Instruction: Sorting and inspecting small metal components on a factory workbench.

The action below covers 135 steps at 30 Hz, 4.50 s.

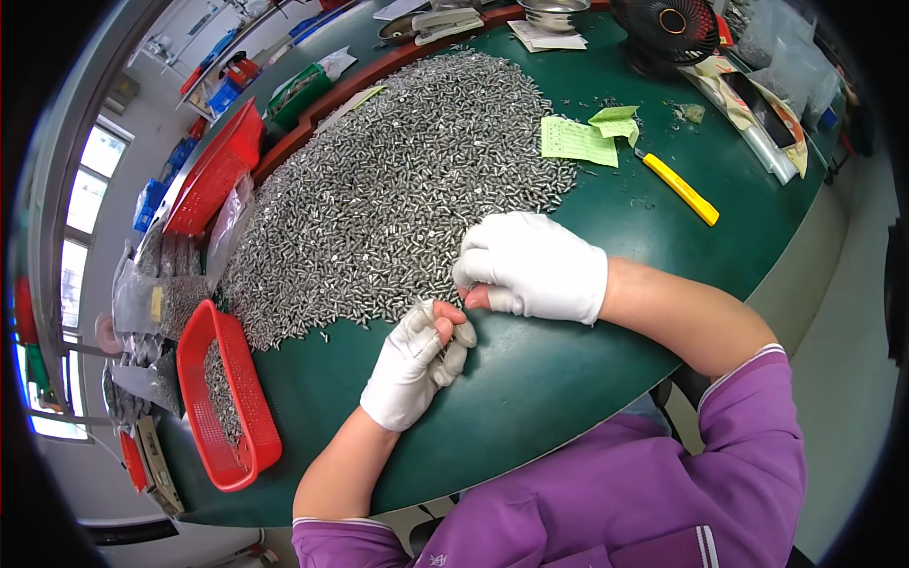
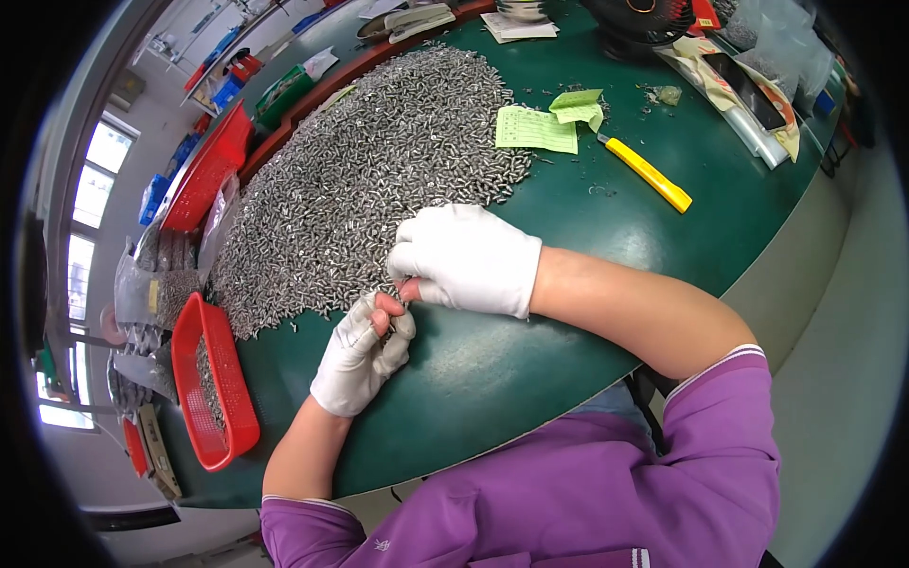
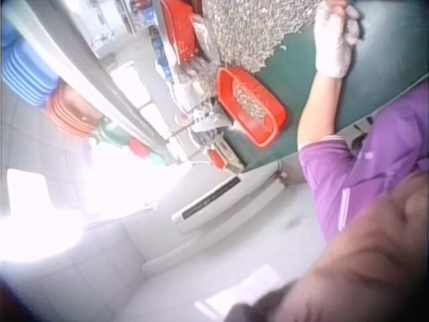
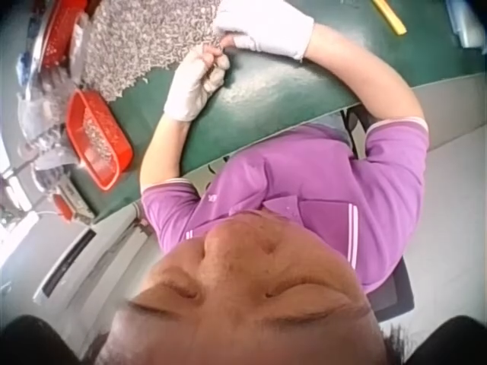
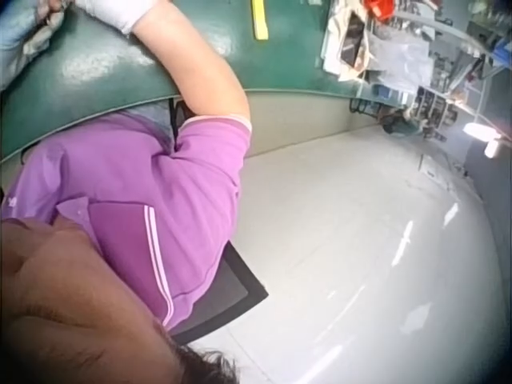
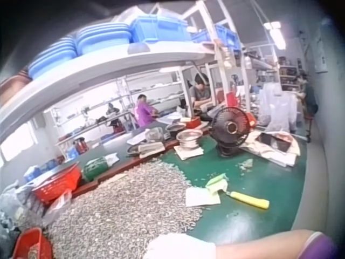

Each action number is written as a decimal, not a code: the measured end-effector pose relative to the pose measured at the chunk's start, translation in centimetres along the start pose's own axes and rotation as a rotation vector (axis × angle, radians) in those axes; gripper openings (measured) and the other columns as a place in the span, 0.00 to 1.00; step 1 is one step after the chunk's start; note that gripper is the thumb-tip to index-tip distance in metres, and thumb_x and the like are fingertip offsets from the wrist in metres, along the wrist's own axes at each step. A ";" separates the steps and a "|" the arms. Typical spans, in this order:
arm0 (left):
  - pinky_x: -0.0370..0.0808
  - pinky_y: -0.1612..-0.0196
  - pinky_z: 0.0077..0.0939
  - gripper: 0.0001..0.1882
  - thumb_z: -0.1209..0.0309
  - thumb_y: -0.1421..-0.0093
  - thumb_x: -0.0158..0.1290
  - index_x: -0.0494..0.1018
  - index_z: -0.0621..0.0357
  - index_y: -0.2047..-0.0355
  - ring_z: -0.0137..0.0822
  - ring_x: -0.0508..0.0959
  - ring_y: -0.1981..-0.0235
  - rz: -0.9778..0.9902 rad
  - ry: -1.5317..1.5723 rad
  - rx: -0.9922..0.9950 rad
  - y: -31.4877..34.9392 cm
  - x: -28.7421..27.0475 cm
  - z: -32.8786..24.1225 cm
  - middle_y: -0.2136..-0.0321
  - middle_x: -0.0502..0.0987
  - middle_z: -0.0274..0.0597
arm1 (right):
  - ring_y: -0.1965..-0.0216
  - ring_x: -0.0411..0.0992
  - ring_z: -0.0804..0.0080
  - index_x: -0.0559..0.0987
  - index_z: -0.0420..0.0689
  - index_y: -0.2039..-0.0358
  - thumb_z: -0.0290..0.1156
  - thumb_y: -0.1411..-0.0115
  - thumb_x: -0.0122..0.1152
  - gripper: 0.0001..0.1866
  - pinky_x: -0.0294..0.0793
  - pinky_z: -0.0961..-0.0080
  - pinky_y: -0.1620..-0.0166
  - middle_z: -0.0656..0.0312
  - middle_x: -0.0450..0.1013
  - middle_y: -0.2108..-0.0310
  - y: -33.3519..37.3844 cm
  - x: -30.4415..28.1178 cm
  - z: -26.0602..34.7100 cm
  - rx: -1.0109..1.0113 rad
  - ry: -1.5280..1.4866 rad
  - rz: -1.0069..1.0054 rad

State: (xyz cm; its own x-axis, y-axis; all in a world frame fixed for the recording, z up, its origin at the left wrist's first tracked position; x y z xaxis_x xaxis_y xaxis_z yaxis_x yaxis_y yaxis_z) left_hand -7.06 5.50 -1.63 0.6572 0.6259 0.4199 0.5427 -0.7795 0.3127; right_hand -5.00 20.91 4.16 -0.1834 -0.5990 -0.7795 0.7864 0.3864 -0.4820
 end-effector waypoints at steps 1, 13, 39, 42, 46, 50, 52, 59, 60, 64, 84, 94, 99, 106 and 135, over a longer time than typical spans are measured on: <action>0.59 0.79 0.13 0.15 0.56 0.38 0.54 0.70 0.53 0.61 0.21 0.65 0.80 -0.016 0.009 -0.012 0.0 0.3 -0.1 0.71 0.73 0.33 | 0.65 0.71 0.58 0.75 0.48 0.69 0.41 0.45 0.59 0.11 0.71 0.65 0.61 0.61 0.71 0.69 0.0 -0.4 0.5 0.008 -0.036 -0.021; 0.59 0.79 0.14 0.15 0.54 0.38 0.54 0.71 0.52 0.64 0.22 0.66 0.80 -0.001 -0.002 -0.083 0.1 0.0 0.2 0.72 0.74 0.32 | 0.63 0.72 0.59 0.77 0.48 0.66 0.36 0.44 0.60 0.08 0.72 0.65 0.59 0.62 0.72 0.68 0.0 -0.4 0.7 0.094 -0.152 -0.031; 0.58 0.79 0.13 0.14 0.57 0.37 0.53 0.71 0.53 0.63 0.20 0.65 0.80 -0.001 -0.057 -0.059 0.2 0.9 -0.4 0.73 0.73 0.31 | 0.63 0.71 0.58 0.76 0.47 0.67 0.39 0.44 0.61 0.10 0.72 0.65 0.58 0.60 0.71 0.67 0.2 0.6 1.2 0.042 -0.230 -0.003; 0.58 0.80 0.12 0.13 0.57 0.37 0.53 0.71 0.53 0.64 0.20 0.65 0.81 -0.016 -0.051 -0.055 0.2 0.3 -0.1 0.73 0.73 0.31 | 0.62 0.71 0.58 0.77 0.48 0.66 0.37 0.44 0.60 0.08 0.72 0.65 0.58 0.60 0.72 0.66 0.0 0.5 1.0 0.061 -0.259 -0.003; 0.64 0.76 0.16 0.13 0.56 0.40 0.56 0.72 0.50 0.64 0.24 0.68 0.80 -0.033 0.020 -0.083 0.2 0.0 0.0 0.73 0.73 0.32 | 0.62 0.71 0.61 0.78 0.50 0.67 0.35 0.46 0.61 0.06 0.72 0.66 0.59 0.63 0.71 0.66 0.3 -0.1 0.0 0.097 0.047 -0.025; 0.67 0.74 0.19 0.15 0.54 0.39 0.54 0.72 0.52 0.63 0.26 0.68 0.80 -0.034 0.043 -0.082 0.1 0.1 -0.2 0.73 0.74 0.34 | 0.62 0.70 0.62 0.78 0.52 0.68 0.36 0.47 0.62 0.07 0.71 0.65 0.60 0.64 0.70 0.68 0.5 1.0 -1.0 0.096 0.150 0.102; 0.63 0.75 0.17 0.17 0.53 0.37 0.51 0.71 0.53 0.63 0.26 0.67 0.79 -0.044 0.021 -0.081 0.2 0.2 -0.3 0.72 0.73 0.35 | 0.62 0.70 0.62 0.78 0.52 0.68 0.36 0.47 0.62 0.07 0.71 0.65 0.61 0.64 0.70 0.68 0.4 1.3 -0.9 0.091 0.192 0.118; 0.60 0.77 0.15 0.17 0.55 0.37 0.52 0.70 0.55 0.57 0.24 0.65 0.79 -0.047 0.066 0.022 0.1 0.5 -0.4 0.68 0.73 0.36 | 0.62 0.70 0.61 0.77 0.48 0.68 0.37 0.46 0.60 0.08 0.71 0.64 0.60 0.61 0.70 0.68 0.5 1.2 -0.8 0.196 0.174 0.137; 0.60 0.77 0.15 0.17 0.55 0.37 0.52 0.70 0.55 0.57 0.24 0.65 0.79 -0.053 0.066 0.025 0.1 0.3 -0.2 0.68 0.73 0.36 | 0.62 0.70 0.61 0.77 0.48 0.68 0.37 0.46 0.60 0.08 0.71 0.64 0.60 0.61 0.70 0.68 0.4 1.2 -0.6 0.190 0.170 0.138; 0.60 0.77 0.13 0.13 0.63 0.38 0.55 0.69 0.54 0.57 0.21 0.64 0.79 0.008 0.077 0.034 0.2 0.5 -0.3 0.68 0.73 0.35 | 0.62 0.72 0.59 0.77 0.44 0.66 0.41 0.43 0.61 0.14 0.72 0.67 0.58 0.58 0.72 0.66 0.1 0.5 0.4 0.274 -0.337 0.061; 0.62 0.76 0.21 0.17 0.54 0.38 0.53 0.71 0.53 0.59 0.27 0.65 0.81 -0.078 0.092 -0.020 0.2 -0.2 0.0 0.73 0.73 0.35 | 0.64 0.72 0.62 0.80 0.51 0.67 0.31 0.49 0.61 0.07 0.73 0.65 0.61 0.63 0.72 0.69 0.6 1.1 -1.1 0.209 0.213 0.129; 0.63 0.74 0.20 0.18 0.53 0.39 0.53 0.70 0.52 0.58 0.27 0.66 0.80 -0.097 0.129 -0.035 0.1 -0.4 0.2 0.72 0.72 0.34 | 0.63 0.73 0.62 0.79 0.50 0.72 0.30 0.50 0.63 0.04 0.73 0.65 0.60 0.64 0.73 0.69 0.7 -1.1 -1.7 0.187 0.180 0.003; 0.65 0.72 0.15 0.15 0.55 0.36 0.51 0.70 0.52 0.58 0.23 0.69 0.74 -0.026 0.139 -0.025 0.1 -0.3 0.1 0.69 0.73 0.34 | 0.65 0.73 0.62 0.79 0.50 0.74 0.32 0.51 0.63 0.04 0.73 0.64 0.62 0.63 0.72 0.70 0.8 -0.2 -1.7 0.269 0.187 0.165; 0.62 0.76 0.19 0.18 0.53 0.39 0.54 0.70 0.52 0.59 0.26 0.66 0.80 -0.074 0.092 -0.019 0.1 -0.1 0.0 0.73 0.72 0.34 | 0.65 0.72 0.61 0.79 0.50 0.74 0.34 0.50 0.62 0.04 0.72 0.63 0.63 0.63 0.71 0.72 0.7 0.1 -1.3 0.262 0.249 0.204; 0.59 0.78 0.15 0.15 0.55 0.36 0.51 0.71 0.53 0.62 0.24 0.67 0.79 -0.023 0.021 -0.052 0.0 0.0 0.0 0.72 0.74 0.34 | 0.61 0.71 0.60 0.78 0.49 0.69 0.35 0.48 0.62 0.07 0.72 0.64 0.58 0.61 0.71 0.68 0.4 0.0 -0.2 0.236 0.140 0.073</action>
State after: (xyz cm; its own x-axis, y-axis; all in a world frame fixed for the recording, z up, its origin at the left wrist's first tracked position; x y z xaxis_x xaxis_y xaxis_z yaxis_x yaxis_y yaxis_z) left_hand -7.04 5.50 -1.61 0.6335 0.6433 0.4299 0.5288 -0.7656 0.3663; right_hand -4.78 21.19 3.94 -0.1876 -0.4663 -0.8645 0.9133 0.2410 -0.3282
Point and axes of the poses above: each hand's wrist, its own y-axis away from the middle knuckle, its own x-axis out of the palm, z = x × y, the point moved 6 cm from there along -y, towards the middle knuckle
